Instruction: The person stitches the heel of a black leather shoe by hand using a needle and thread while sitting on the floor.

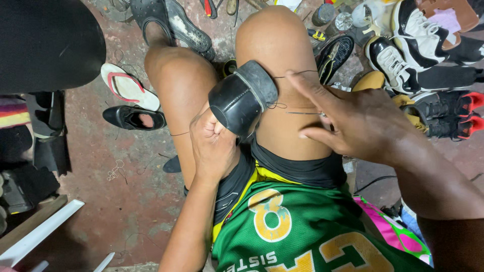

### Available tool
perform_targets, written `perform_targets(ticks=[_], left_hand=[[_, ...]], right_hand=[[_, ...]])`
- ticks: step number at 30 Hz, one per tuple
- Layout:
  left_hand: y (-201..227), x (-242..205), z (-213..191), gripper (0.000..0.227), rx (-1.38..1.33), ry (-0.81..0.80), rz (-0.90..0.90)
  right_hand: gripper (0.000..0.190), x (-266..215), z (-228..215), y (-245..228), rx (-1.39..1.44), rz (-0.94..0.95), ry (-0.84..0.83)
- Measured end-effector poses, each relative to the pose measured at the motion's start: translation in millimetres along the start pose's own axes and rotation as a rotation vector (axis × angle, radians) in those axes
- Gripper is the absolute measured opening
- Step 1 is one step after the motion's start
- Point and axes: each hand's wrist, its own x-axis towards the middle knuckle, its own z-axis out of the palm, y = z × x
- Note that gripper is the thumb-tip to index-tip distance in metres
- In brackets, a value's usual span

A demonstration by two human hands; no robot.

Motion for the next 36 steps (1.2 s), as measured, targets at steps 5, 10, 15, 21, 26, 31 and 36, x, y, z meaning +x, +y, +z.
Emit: perform_targets(ticks=[5,10,15,21,26,31,36], left_hand=[[-9,-10,7,0.015,-0.309,0.096,-0.071],[-10,-8,1,0.010,-0.452,0.089,-0.203],[14,-6,-16,0.032,-0.406,-0.129,-0.128],[27,1,-24,0.028,0.162,-0.160,-0.007],[28,1,-21,0.019,0.201,-0.122,-0.025],[19,0,-20,0.033,0.170,-0.088,0.033],[25,0,-14,0.026,0.190,-0.043,-0.003]], right_hand=[[0.081,14,29,-10,0.325,-0.232,0.399],[0.032,28,44,-2,0.405,-0.182,0.401],[0.011,12,34,19,0.660,-0.167,0.239],[0.013,8,22,-6,0.933,-0.365,0.421],[0.017,25,29,-27,1.278,-0.502,0.331],[0.017,38,29,-38,0.781,-0.495,0.427],[0.022,51,28,-47,0.457,-0.505,0.585]])
